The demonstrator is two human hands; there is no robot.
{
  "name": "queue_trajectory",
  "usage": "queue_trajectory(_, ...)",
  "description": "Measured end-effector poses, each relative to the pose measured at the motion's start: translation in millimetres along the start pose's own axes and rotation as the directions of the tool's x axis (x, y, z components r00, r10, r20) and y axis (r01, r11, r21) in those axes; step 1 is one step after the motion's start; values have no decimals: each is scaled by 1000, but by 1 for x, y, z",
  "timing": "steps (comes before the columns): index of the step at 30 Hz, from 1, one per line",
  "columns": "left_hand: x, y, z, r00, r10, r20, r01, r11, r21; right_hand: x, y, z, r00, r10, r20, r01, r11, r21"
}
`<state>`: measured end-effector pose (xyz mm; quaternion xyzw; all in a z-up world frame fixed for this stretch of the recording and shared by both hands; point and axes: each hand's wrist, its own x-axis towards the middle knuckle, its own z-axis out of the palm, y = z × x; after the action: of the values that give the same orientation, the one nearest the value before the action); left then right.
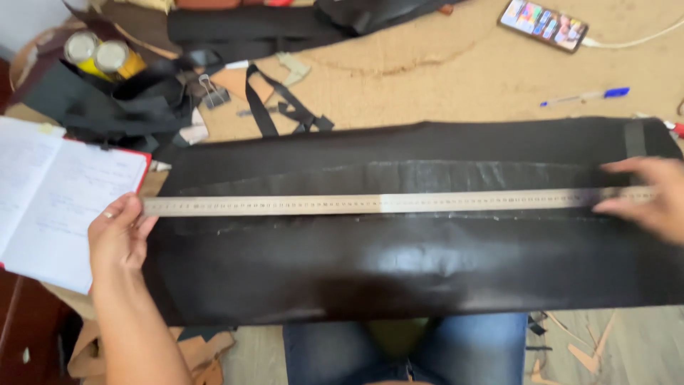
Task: Tracing a pattern onto a piece of black material using a stylus and metal weights
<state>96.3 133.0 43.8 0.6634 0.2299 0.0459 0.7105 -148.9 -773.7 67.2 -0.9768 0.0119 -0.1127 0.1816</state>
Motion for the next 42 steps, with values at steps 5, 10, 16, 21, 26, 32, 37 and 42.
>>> queue_trajectory(5, -4, 48, 4, 995, 97, 17, -89, 965, -246, 22, -75, 20, 978, -147, 148, 153, 988, -28)
queue_trajectory(10, 70, 47, -31, 1000, 26, -16, -28, 994, -110, 27, -42, 17, 988, -90, 123, 113, 976, -189)
queue_trajectory(16, 135, 61, 12, 999, 37, 40, -29, 980, -197, 110, -61, -57, 985, -173, 7, 169, 954, -249)
queue_trajectory(21, 198, 43, 89, 979, 8, -204, 0, 999, 40, 223, 12, -10, 995, -3, 97, 39, 928, -369)
queue_trajectory(26, 210, 5, 147, 969, 130, -211, -104, 986, 128, 262, 71, 51, 998, 11, 59, 6, 961, -276)
queue_trajectory(32, 123, 23, 177, 625, 696, 353, -531, 48, 846, 236, 29, 56, 1000, 19, 9, -18, 989, -144)
queue_trajectory(37, -85, 59, 303, 515, 444, 733, -746, -188, 638, 149, -158, 44, 997, -74, 2, 74, 996, 55)
queue_trajectory(42, -166, -30, 342, -336, 192, 922, -938, 18, -346, 67, -256, 92, 952, -215, 217, 184, 971, 154)
